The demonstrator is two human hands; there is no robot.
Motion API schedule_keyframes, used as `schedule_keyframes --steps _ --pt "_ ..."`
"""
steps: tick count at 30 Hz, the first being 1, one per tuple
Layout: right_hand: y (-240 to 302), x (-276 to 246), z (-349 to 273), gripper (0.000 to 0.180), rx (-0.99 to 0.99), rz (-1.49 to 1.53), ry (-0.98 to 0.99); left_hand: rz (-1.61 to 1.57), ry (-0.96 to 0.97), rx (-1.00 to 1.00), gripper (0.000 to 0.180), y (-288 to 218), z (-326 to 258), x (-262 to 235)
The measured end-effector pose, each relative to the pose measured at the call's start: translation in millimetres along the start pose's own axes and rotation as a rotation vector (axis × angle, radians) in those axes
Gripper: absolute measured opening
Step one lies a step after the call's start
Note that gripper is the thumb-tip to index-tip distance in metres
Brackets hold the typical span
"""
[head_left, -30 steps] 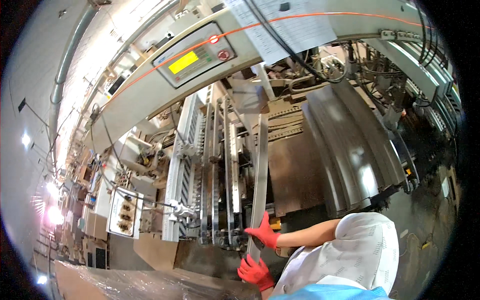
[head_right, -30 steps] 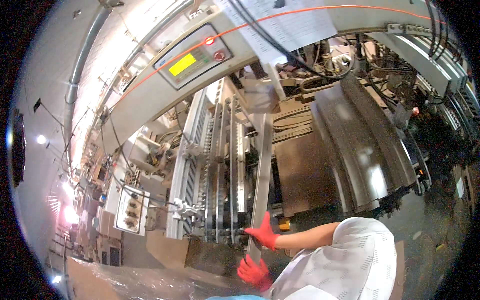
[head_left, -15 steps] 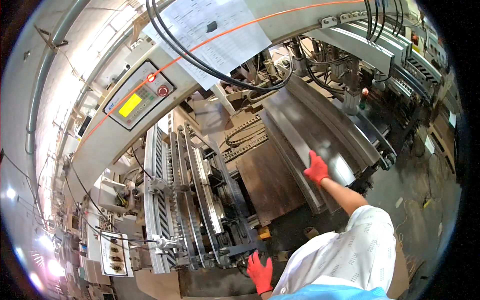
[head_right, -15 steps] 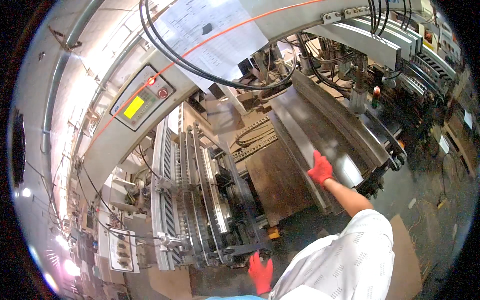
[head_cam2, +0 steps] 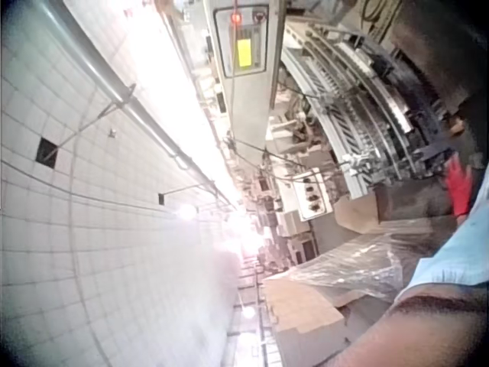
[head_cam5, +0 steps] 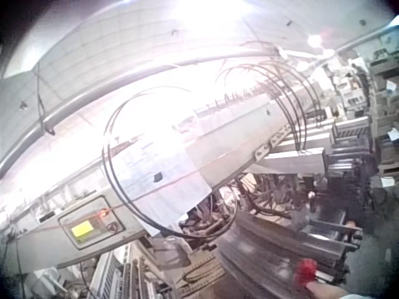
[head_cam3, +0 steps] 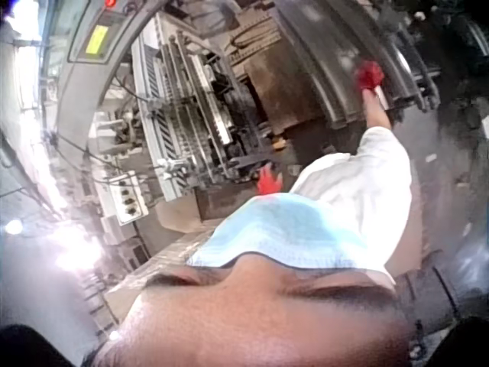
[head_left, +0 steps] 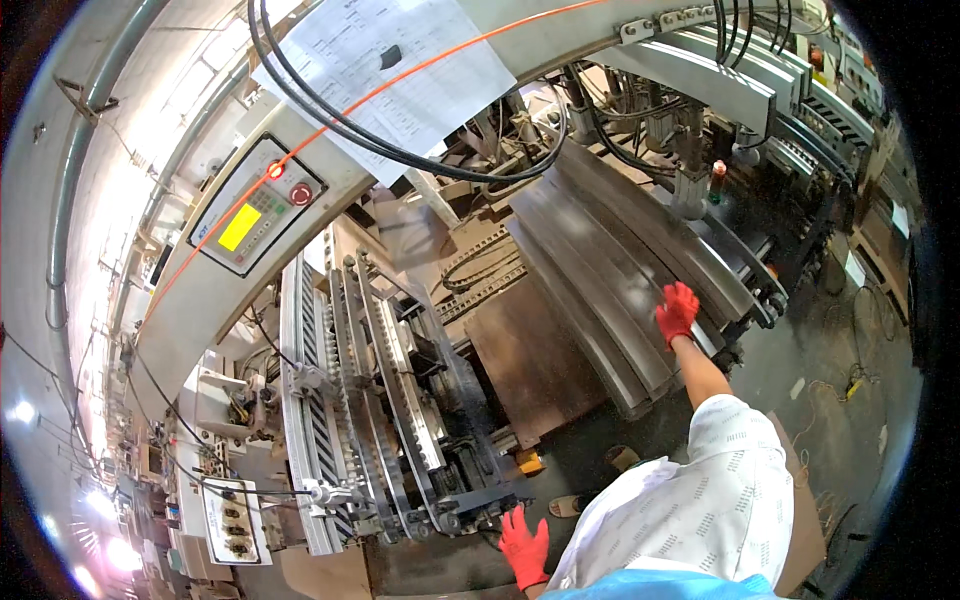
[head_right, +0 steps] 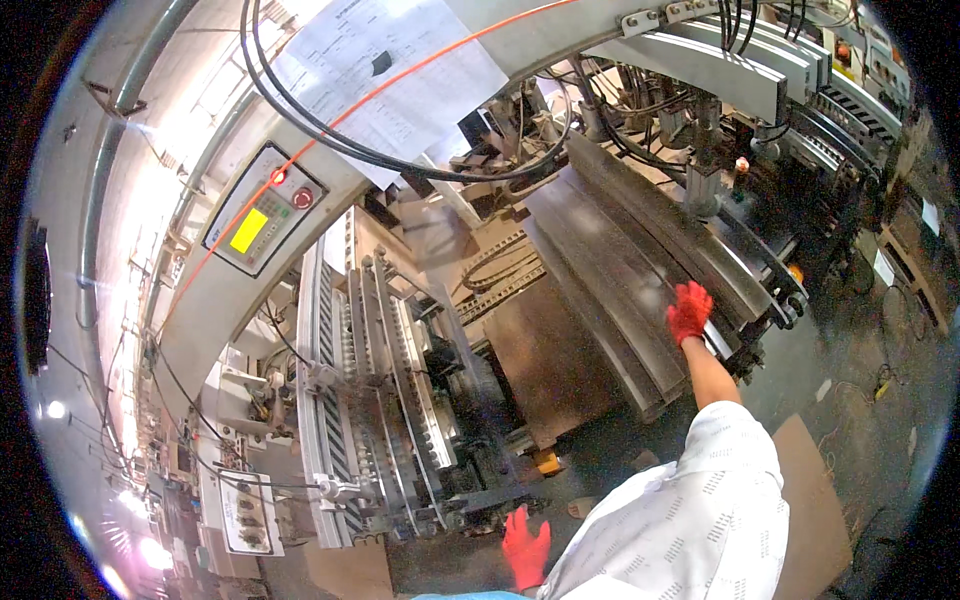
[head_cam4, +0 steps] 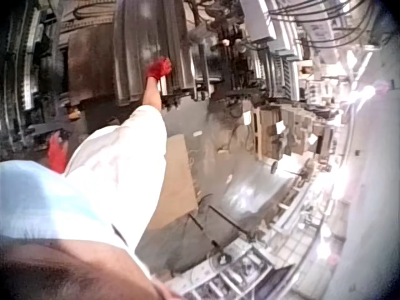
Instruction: The person adjusts machine components and repeatedly takes metal profiles from a pallet stack to feed them into the machine.
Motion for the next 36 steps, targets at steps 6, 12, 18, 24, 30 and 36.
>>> schedule_keyframes --steps 6,12,18,24,30,36 --pt "-33 -72 -55 0.065 0.653 -0.472 -0.086 -0.003 0.013 -0.121 0.065 9 -14 0" --pt "-56 -38 -63 0.065 0.742 -0.288 -0.194 -0.001 -0.005 -0.189 0.065 13 -17 -7" --pt "-49 -17 -72 0.057 0.502 -0.718 -0.106 0.051 -0.047 -0.154 0.065 21 -4 -32" --pt "59 -44 -90 0.042 -0.047 -0.042 -0.188 0.082 -0.245 -0.345 0.060 32 -23 -46" --pt "243 -112 -152 0.036 -0.419 0.906 0.047 0.079 -0.382 -0.491 0.060 40 -57 -43" --pt "399 -212 -244 0.033 -0.688 1.523 0.563 0.034 -0.378 -0.702 0.060 38 -78 -31"
Point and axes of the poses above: each hand's wrist, its own z-axis towards the middle knuckle, its own x-axis out of the palm, y = z × x, the point moved 2 cm from there along z, towards the middle knuckle, and after that the axes turned 14 degrees about -y, right-handed, at the moved point
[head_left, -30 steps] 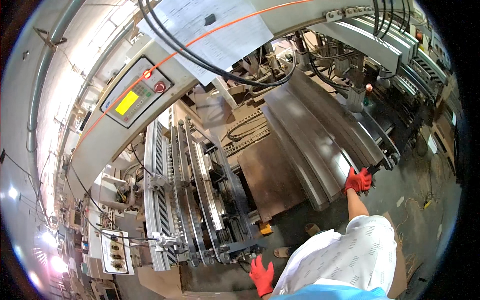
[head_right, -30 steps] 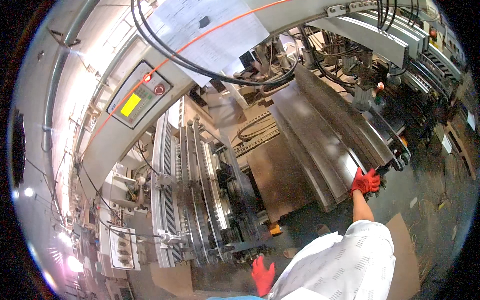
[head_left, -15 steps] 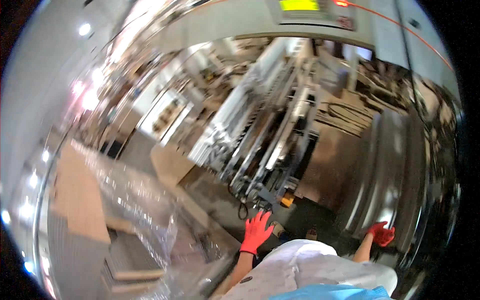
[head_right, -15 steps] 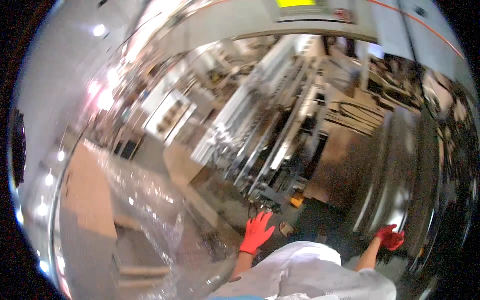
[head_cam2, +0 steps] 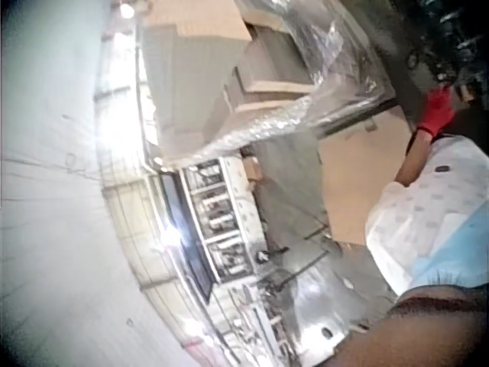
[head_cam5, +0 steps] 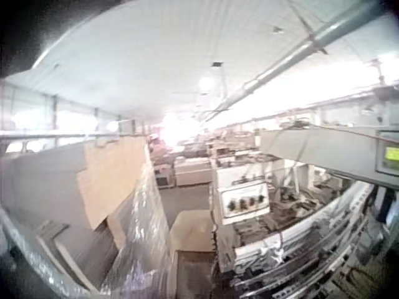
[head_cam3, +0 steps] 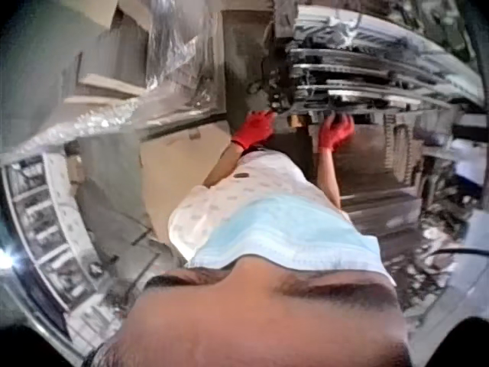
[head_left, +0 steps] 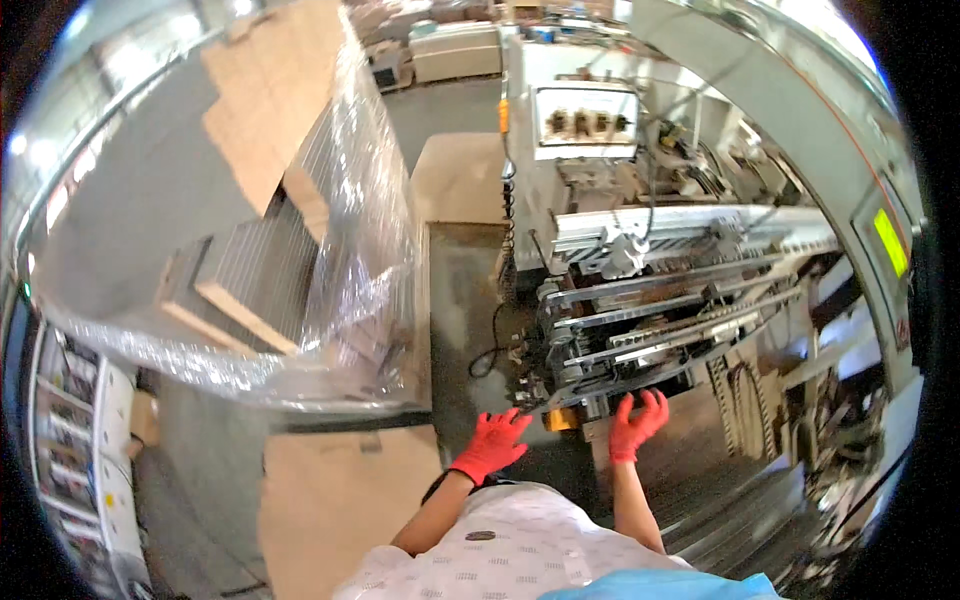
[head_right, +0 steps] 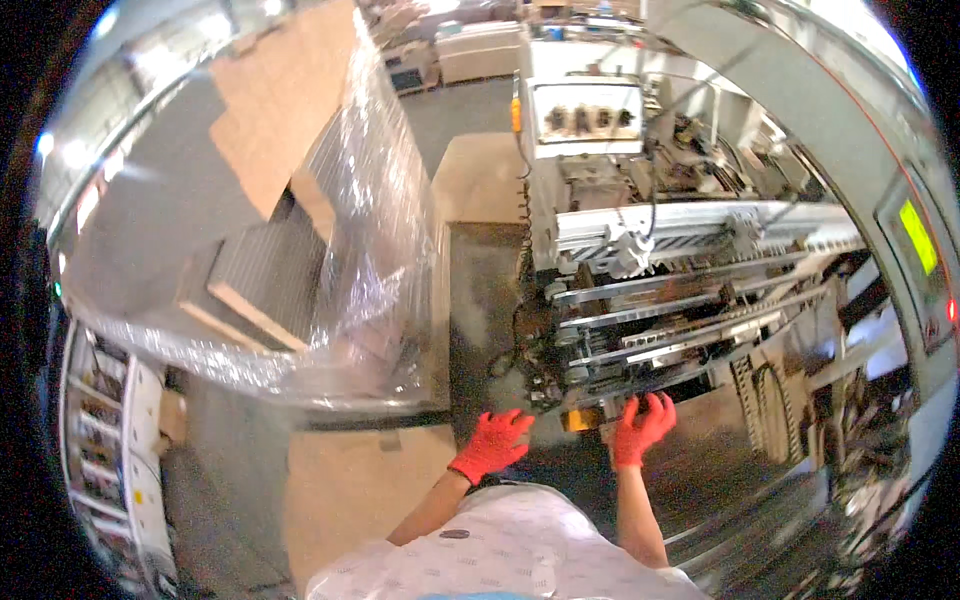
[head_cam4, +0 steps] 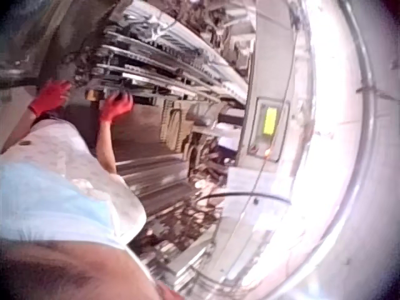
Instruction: The person adjusts machine components and repeatedly takes metal profiles from a pallet stack to feed them into the machine.
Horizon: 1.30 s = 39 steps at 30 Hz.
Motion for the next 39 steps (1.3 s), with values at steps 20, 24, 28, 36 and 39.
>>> schedule_keyframes --steps 20,24,28,36,39 --pt "10 178 -3 0.014 -0.562 0.163 0.697 -0.141 -0.364 -0.375 0.058 109 41 -5" --pt "11 181 -2 0.012 -0.508 0.128 0.714 -0.223 -0.413 -0.268 0.054 121 78 -33" --pt "14 178 -2 0.019 -0.499 0.047 0.760 -0.348 -0.636 -0.194 0.053 126 105 -103" --pt "13 171 -2 0.015 -0.459 0.161 0.643 0.027 -1.421 -0.066 0.048 118 136 -349" --pt "8 173 -5 0.023 -0.445 0.168 0.593 0.254 -1.864 -0.048 0.045 110 146 -448"
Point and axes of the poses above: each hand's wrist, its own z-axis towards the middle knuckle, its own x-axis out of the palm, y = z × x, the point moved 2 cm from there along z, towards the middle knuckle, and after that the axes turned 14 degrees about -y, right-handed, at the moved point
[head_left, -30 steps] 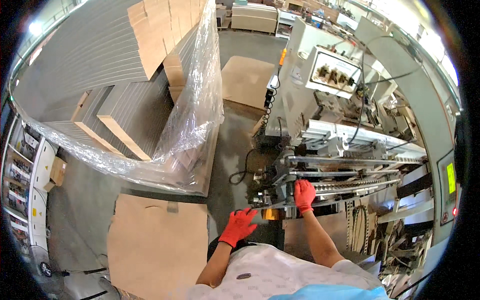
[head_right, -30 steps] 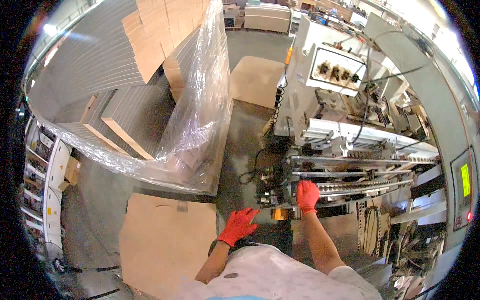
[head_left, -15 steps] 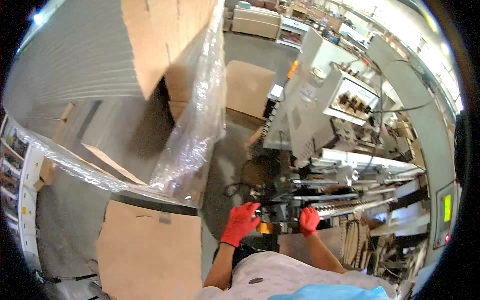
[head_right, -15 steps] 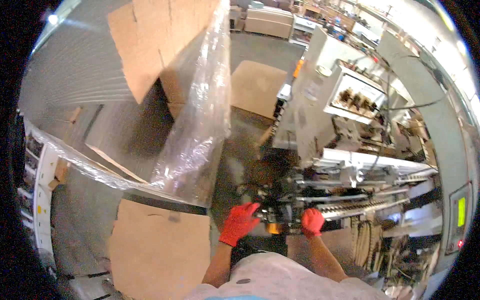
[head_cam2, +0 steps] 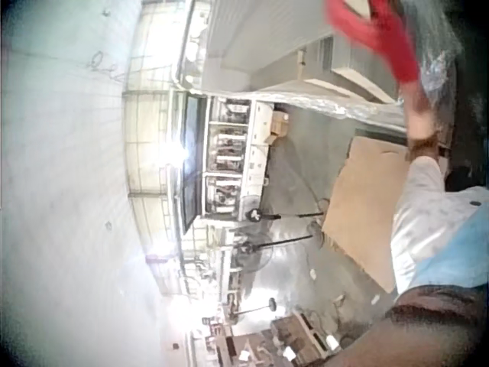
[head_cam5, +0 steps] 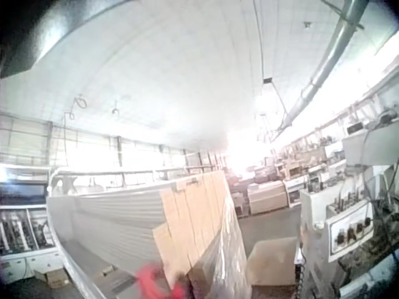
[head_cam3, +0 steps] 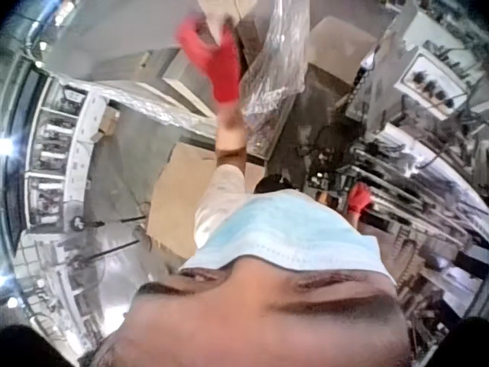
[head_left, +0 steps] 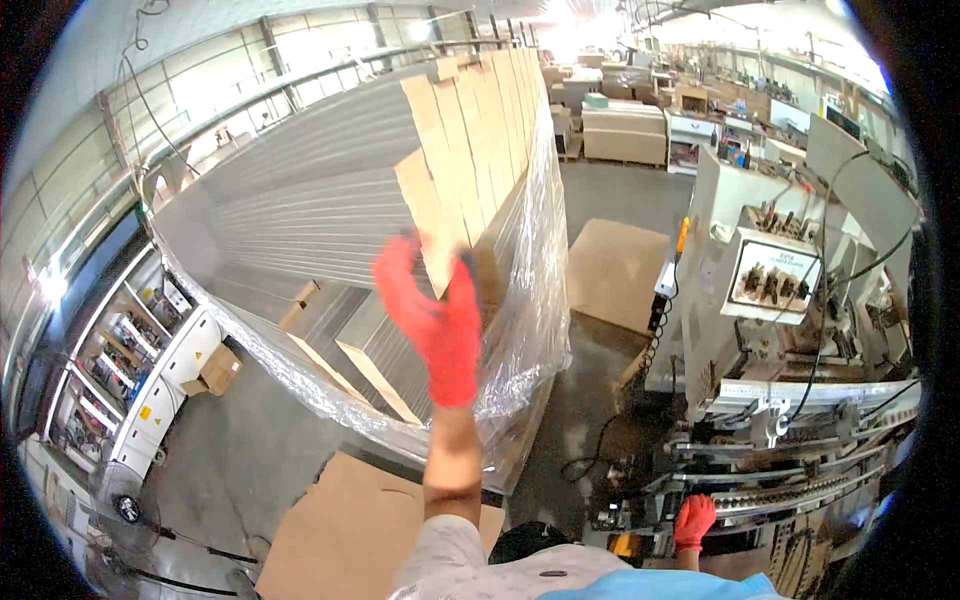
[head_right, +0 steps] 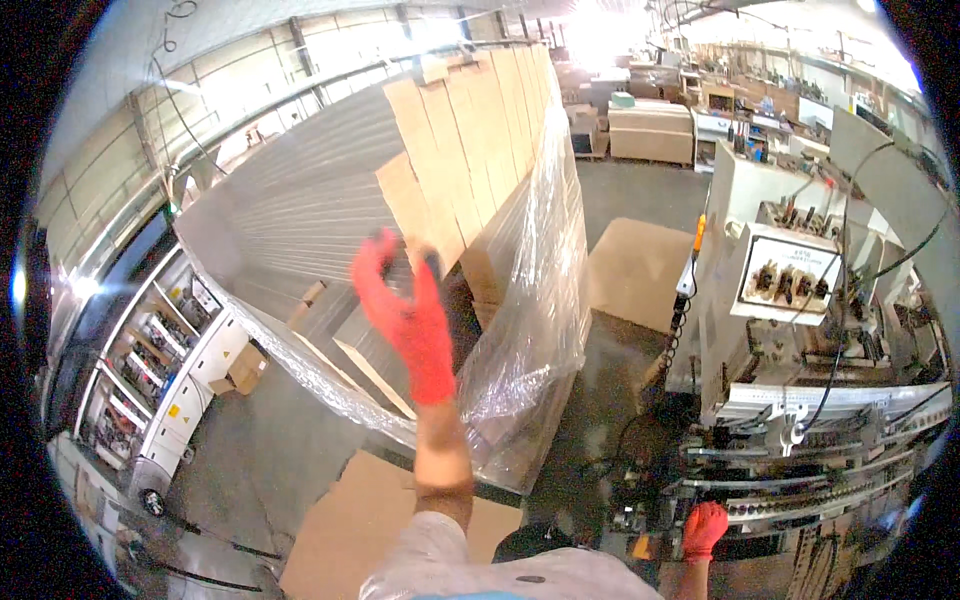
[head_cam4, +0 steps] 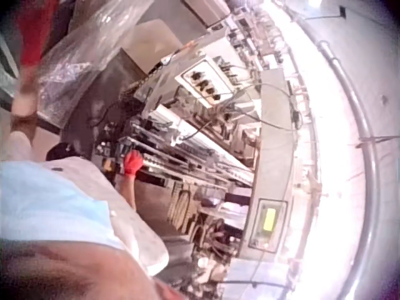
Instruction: The person adjusts machine components and repeatedly takes metal profiles from a pallet stack to feed them into the machine.
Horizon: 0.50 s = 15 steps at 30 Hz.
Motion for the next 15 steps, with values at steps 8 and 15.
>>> schedule_keyframes --steps 8,15 --pt "-7 2 -7 0.021 0.014 0.013 -0.006 0.369 -0.038 -0.106 0.043 34 80 63" --pt "-6 3 -3 0.022 0.025 -0.033 0.010 -0.981 -0.560 -0.848 0.045 62 70 48"
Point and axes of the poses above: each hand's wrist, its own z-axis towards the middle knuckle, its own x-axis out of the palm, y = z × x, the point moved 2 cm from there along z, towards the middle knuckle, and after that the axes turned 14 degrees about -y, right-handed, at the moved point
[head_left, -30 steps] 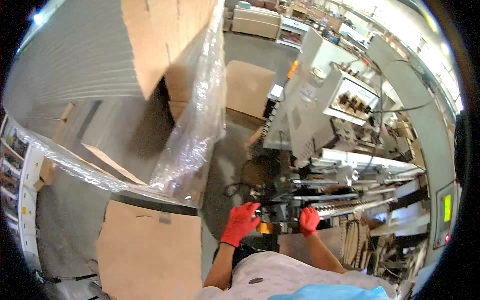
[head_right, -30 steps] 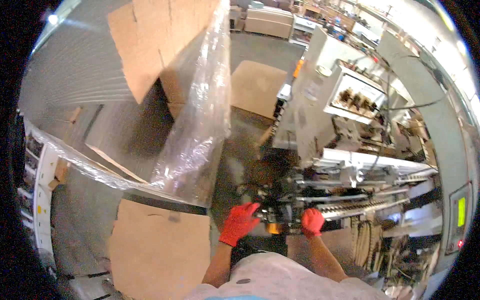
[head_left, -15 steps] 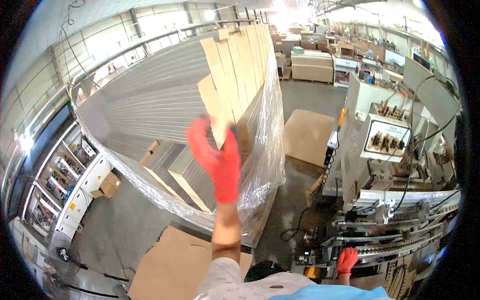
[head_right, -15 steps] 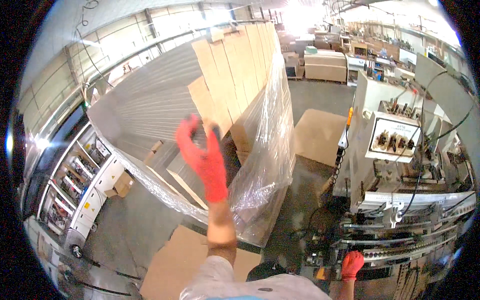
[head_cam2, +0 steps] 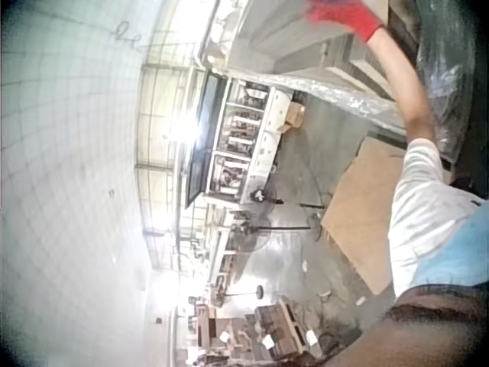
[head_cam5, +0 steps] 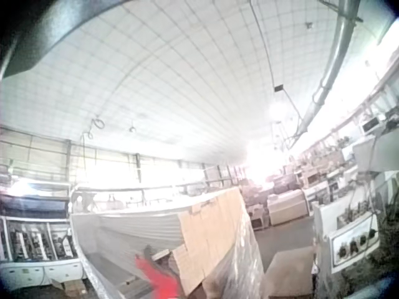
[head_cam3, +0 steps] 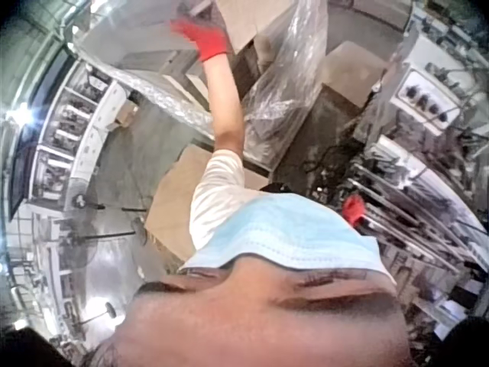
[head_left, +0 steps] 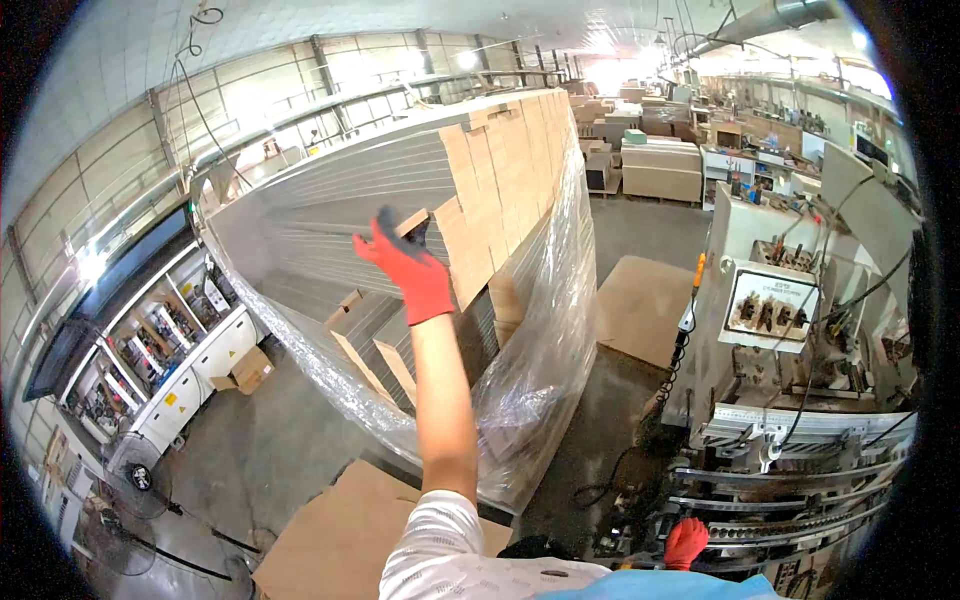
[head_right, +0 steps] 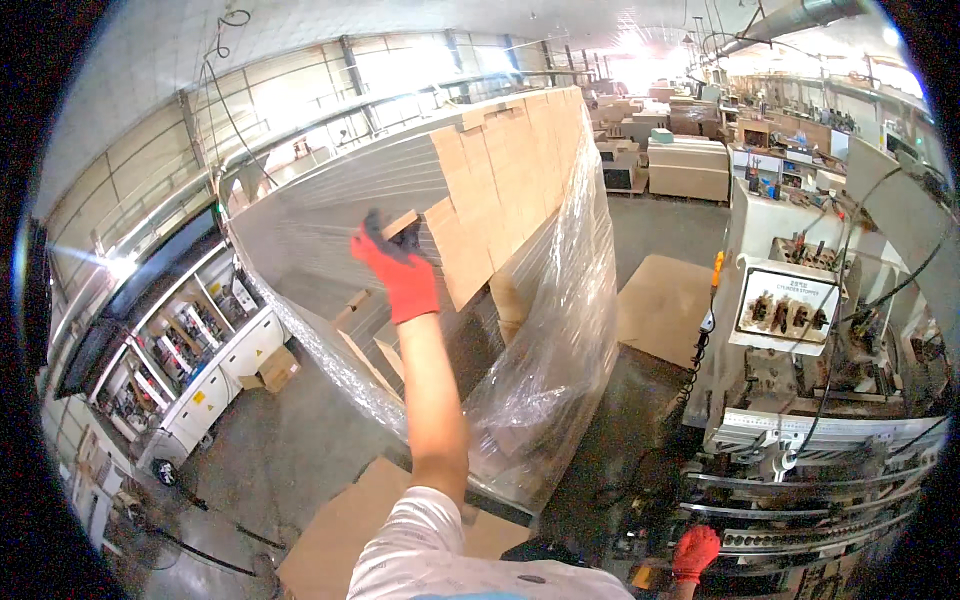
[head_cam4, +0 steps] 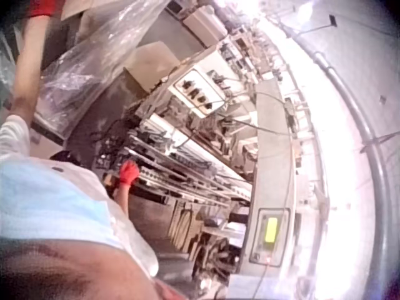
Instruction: The person adjusts machine components and repeatedly takes metal profiles from a pallet stack to feed them into the machine.
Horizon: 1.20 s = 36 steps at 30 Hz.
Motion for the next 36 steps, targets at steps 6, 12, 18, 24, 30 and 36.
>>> schedule_keyframes --steps 6,12,18,24,30,36 --pt "6 -13 5 0.018 -0.063 0.156 -0.134 1.031 0.782 0.725 0.044 -53 -17 -5" --pt "49 -32 42 0.010 0.440 0.703 -0.168 0.322 0.490 -0.120 0.063 -54 -188 -49" --pt "131 -84 93 0.037 0.968 1.724 0.119 0.558 0.640 -0.339 0.067 -66 -305 -83" --pt "11 -96 51 0.033 1.211 1.592 -0.689 0.356 0.416 -0.403 0.049 -81 -243 -87" --pt "-174 -115 -41 0.027 1.421 1.507 -1.175 0.823 0.581 -0.079 0.073 -80 -205 -162" --pt "-198 -82 -17 0.018 1.400 0.840 -1.009 0.991 0.355 -0.560 0.049 -21 -174 -397"
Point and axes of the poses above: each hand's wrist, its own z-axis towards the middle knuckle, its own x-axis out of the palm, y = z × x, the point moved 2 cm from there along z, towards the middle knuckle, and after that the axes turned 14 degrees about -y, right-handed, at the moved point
